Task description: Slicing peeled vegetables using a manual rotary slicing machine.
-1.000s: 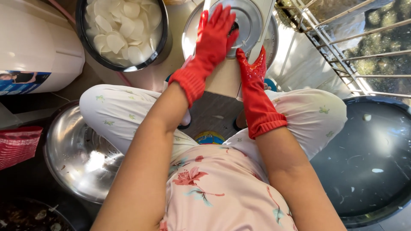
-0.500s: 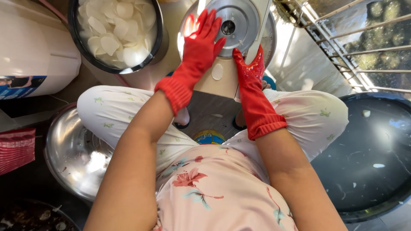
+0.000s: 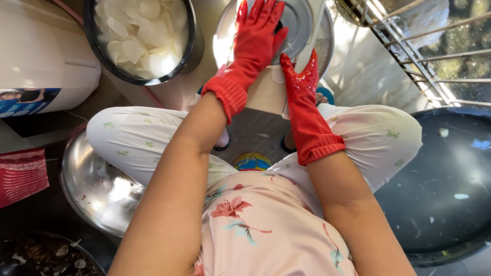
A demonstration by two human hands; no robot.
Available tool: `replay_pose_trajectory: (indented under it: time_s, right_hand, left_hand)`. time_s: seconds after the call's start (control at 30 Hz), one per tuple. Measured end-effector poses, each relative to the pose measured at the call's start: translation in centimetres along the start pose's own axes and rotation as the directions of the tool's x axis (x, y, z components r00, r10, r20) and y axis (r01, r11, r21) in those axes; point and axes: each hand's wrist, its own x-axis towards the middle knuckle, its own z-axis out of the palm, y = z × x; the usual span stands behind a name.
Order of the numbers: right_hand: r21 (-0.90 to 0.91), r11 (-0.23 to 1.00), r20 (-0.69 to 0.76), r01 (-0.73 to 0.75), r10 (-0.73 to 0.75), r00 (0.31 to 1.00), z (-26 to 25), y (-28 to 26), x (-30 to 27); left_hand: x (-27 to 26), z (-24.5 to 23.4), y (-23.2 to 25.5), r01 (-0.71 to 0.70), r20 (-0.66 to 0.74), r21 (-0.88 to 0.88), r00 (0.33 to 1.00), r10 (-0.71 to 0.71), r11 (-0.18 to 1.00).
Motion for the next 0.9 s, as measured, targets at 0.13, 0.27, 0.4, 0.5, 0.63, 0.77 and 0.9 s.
replay_pose_trajectory:
  time_s: [0.13, 0.27, 0.4, 0.5, 0.63, 0.77, 0.9]
  right_hand:
    - [-0.032, 0.999, -0.029, 0.041, -0.041, 0.999, 0.5, 1.2, 0.7]
    - [-0.013, 0.999, -0.008, 0.037, -0.037, 0.999, 0.7, 1.7, 0.8]
    - [-0.031, 0.999, -0.01, 0.028, -0.028, 1.0, 0.8, 2.4, 0.8]
    - [-0.025, 0.999, -0.013, 0.036, -0.036, 0.999, 0.4, 1.6, 0.6]
    - [-0.063, 0.997, -0.021, 0.041, -0.042, 0.999, 0.7, 2.7, 1.1]
    - [-0.025, 0.999, -0.002, 0.042, -0.042, 0.999, 0.7, 2.0, 0.6]
    - [-0.045, 0.998, -0.009, 0.052, -0.053, 0.999, 0.4, 1.7, 0.8]
  left_hand:
    - [-4.9, -4.5, 1.2, -0.145, -0.113, -0.07, 0.984, 0.137, 0.987]
    - [-7.7, -5.4, 1.0, -0.242, 0.09, -0.024, 0.966, 0.243, 0.97]
    - [-1.1, -1.4, -0.1, -0.061, -0.05, -0.091, 0.997, 0.057, 0.994]
    - [-1.1, 0.3, -0.6, 0.018, -0.035, -0.126, 0.999, -0.022, 0.992]
    - [-7.5, -6.7, 1.8, -0.188, 0.209, -0.055, 0.958, 0.196, 0.981]
    - [-5.1, -3.8, 0.3, -0.223, 0.062, -0.004, 0.973, 0.223, 0.975]
    - [-0.3, -2.3, 0.0, 0.038, -0.006, 0.049, 0.999, -0.038, 0.998]
